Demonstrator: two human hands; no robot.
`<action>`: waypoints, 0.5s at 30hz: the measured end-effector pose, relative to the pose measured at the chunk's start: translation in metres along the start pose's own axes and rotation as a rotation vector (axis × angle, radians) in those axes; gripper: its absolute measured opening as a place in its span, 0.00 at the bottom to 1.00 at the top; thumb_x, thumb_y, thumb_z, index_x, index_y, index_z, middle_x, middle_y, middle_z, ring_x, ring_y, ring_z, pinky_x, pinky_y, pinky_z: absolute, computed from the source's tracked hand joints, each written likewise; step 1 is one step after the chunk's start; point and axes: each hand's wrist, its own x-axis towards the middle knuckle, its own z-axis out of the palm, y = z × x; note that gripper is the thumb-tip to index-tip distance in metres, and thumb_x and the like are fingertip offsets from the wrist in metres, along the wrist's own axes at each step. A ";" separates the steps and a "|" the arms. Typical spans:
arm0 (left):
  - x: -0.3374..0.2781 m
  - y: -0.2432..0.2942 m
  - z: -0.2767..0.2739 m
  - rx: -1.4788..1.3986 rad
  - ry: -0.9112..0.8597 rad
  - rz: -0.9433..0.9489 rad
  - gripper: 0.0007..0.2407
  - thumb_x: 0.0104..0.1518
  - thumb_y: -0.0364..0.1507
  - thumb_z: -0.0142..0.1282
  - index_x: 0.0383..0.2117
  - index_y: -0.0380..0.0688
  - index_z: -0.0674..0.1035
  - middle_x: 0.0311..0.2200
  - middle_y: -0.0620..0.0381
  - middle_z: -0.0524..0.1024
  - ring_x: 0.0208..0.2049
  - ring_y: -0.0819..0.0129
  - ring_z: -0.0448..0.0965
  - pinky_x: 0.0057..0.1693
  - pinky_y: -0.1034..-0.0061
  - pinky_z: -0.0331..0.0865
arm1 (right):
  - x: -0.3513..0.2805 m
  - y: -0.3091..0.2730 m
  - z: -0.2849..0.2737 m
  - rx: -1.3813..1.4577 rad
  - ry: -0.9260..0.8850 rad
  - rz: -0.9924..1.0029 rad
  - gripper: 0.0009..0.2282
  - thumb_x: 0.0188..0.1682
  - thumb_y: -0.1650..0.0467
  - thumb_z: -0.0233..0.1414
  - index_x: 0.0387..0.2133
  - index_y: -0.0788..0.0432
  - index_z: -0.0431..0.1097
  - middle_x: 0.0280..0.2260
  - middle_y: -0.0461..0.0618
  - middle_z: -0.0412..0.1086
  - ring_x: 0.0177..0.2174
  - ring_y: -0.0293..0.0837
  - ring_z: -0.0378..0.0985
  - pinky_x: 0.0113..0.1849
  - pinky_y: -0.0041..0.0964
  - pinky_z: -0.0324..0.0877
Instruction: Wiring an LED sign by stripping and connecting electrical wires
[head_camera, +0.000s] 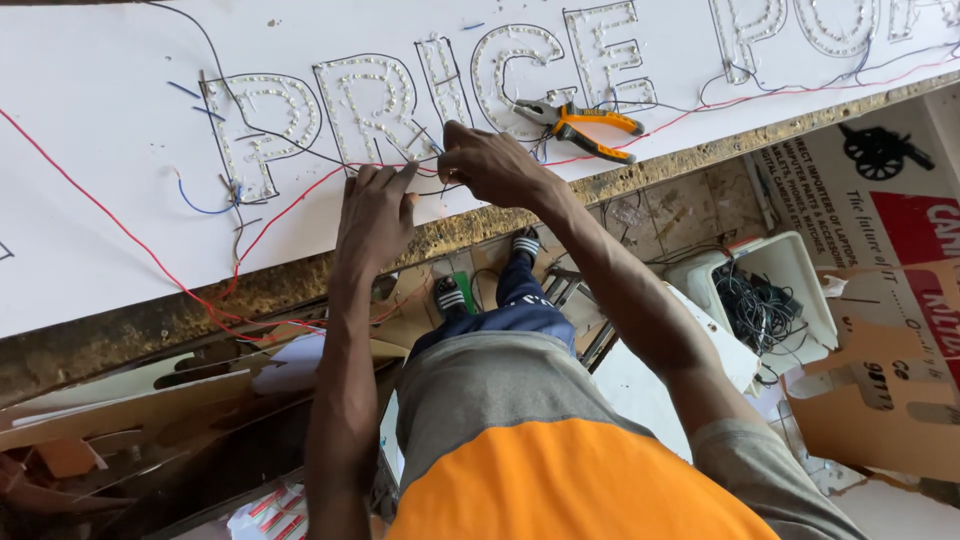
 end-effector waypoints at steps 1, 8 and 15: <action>0.001 -0.004 0.000 0.001 0.004 0.000 0.20 0.71 0.29 0.59 0.69 0.43 0.80 0.46 0.49 0.82 0.53 0.52 0.76 0.57 0.55 0.69 | -0.001 -0.005 -0.008 -0.003 0.001 -0.003 0.11 0.60 0.74 0.61 0.50 0.43 0.83 0.47 0.52 0.68 0.36 0.51 0.82 0.26 0.37 0.72; 0.012 -0.011 -0.002 -0.084 -0.136 -0.030 0.11 0.73 0.33 0.57 0.59 0.54 0.82 0.41 0.57 0.81 0.51 0.53 0.77 0.58 0.54 0.69 | 0.003 -0.001 -0.016 0.218 -0.017 0.141 0.09 0.64 0.73 0.56 0.52 0.52 0.81 0.47 0.55 0.74 0.34 0.51 0.82 0.32 0.41 0.74; 0.021 -0.006 -0.002 -0.093 -0.131 -0.024 0.07 0.71 0.31 0.60 0.50 0.51 0.84 0.41 0.54 0.80 0.53 0.50 0.74 0.60 0.54 0.69 | 0.026 0.010 -0.019 0.146 -0.397 0.124 0.12 0.58 0.70 0.57 0.51 0.41 0.83 0.45 0.48 0.76 0.45 0.61 0.85 0.46 0.58 0.77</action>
